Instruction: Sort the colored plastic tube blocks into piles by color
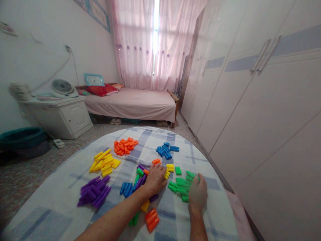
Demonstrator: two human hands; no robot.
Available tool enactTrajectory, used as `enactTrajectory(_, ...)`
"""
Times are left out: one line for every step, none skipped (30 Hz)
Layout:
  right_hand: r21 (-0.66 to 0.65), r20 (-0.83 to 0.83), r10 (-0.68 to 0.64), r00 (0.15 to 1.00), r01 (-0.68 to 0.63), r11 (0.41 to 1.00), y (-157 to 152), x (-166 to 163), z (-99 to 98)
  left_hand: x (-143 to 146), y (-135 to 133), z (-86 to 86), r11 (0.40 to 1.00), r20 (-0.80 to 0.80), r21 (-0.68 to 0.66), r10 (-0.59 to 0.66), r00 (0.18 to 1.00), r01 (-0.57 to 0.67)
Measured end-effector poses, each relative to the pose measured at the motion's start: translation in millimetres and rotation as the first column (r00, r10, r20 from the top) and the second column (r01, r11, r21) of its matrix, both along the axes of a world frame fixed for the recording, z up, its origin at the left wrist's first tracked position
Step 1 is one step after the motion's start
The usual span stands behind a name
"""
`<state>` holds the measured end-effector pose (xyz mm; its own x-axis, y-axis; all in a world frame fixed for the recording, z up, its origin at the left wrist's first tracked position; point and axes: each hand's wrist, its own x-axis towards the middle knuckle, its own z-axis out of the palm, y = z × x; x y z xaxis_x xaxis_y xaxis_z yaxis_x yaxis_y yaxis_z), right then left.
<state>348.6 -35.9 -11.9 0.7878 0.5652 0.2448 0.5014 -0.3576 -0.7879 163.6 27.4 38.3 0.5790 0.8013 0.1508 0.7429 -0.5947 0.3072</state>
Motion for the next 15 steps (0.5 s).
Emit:
enactTrajectory(-0.012, 0.004, 0.001, 1.000, -0.001, 1.000, 0, 0, 0.1, 3, 1, -1.9, 1.000, -0.012, 0.005, 0.008, 1.000, -0.008)
enactTrajectory(-0.023, 0.010, 0.002, 1.000, -0.002, 1.000, -1, 1, 0.3, 5, 2, -3.4, 1.000, -0.017, 0.011, 0.012, 1.000, -0.012)
enactTrajectory(-0.035, 0.020, -0.001, 1.000, 0.002, 0.999, -1, 1, 0.7, 7, 2, -4.3, 1.000, -0.017, 0.017, 0.009, 1.000, -0.009)
enactTrajectory(-0.045, 0.030, -0.004, 1.000, 0.005, 0.999, -2, 1, 1.0, 7, 3, -4.3, 1.000, -0.012, 0.023, 0.003, 1.000, -0.003)
enactTrajectory(-0.053, 0.039, -0.007, 0.999, 0.009, 0.999, -2, 2, 1.2, 7, 3, -3.3, 1.000, -0.003, 0.029, -0.003, 1.000, 0.003)
enactTrajectory(-0.056, 0.045, -0.007, 0.999, 0.009, 0.998, -2, 2, 1.4, 5, 4, -1.0, 0.999, 0.011, 0.037, -0.009, 1.000, 0.009)
enactTrajectory(-0.058, 0.049, -0.008, 0.999, 0.011, 0.998, -2, 3, 1.3, 1, 4, 2.4, 0.999, 0.032, 0.050, -0.011, 0.999, 0.010)
enactTrajectory(-0.063, 0.052, -0.006, 0.999, 0.009, 0.998, -2, 4, 1.2, -5, 5, 6.9, 0.998, 0.061, 0.067, -0.007, 0.998, 0.003)
enactTrajectory(-0.068, 0.055, -0.003, 0.998, 0.007, 0.998, -2, 5, 1.0, -13, 7, 12.2, 0.996, 0.095, 0.087, 0.003, 0.995, -0.012)
enactTrajectory(-0.077, 0.059, 0.001, 0.998, 0.004, 0.997, -2, 5, 0.8, -23, 10, 18.0, 0.993, 0.133, 0.110, 0.022, 0.991, -0.036)
enactTrajectory(-0.090, 0.065, 0.002, 0.998, 0.003, 0.996, -2, 6, 0.6, -37, 14, 23.7, 0.988, 0.170, 0.135, 0.048, 0.984, -0.072)
enactTrajectory(-0.105, 0.070, 0.004, 0.998, 0.004, 0.994, -2, 6, 0.5, -52, 20, 29.0, 0.980, 0.200, 0.160, 0.085, 0.976, -0.118)
enactTrajectory(-0.122, 0.074, 0.005, 0.997, 0.004, 0.993, -2, 6, 0.3, -70, 27, 33.6, 0.967, 0.224, 0.187, 0.131, 0.966, -0.175)
enactTrajectory(-0.135, 0.079, 0.007, 0.997, 0.003, 0.991, -2, 6, 0.2, -90, 35, 37.0, 0.951, 0.226, 0.205, 0.186, 0.956, -0.234)
enactTrajectory(-0.145, 0.086, 0.009, 0.996, 0.003, 0.989, -3, 5, 0.0, -111, 44, 39.1, 0.932, 0.214, 0.218, 0.244, 0.946, -0.290)
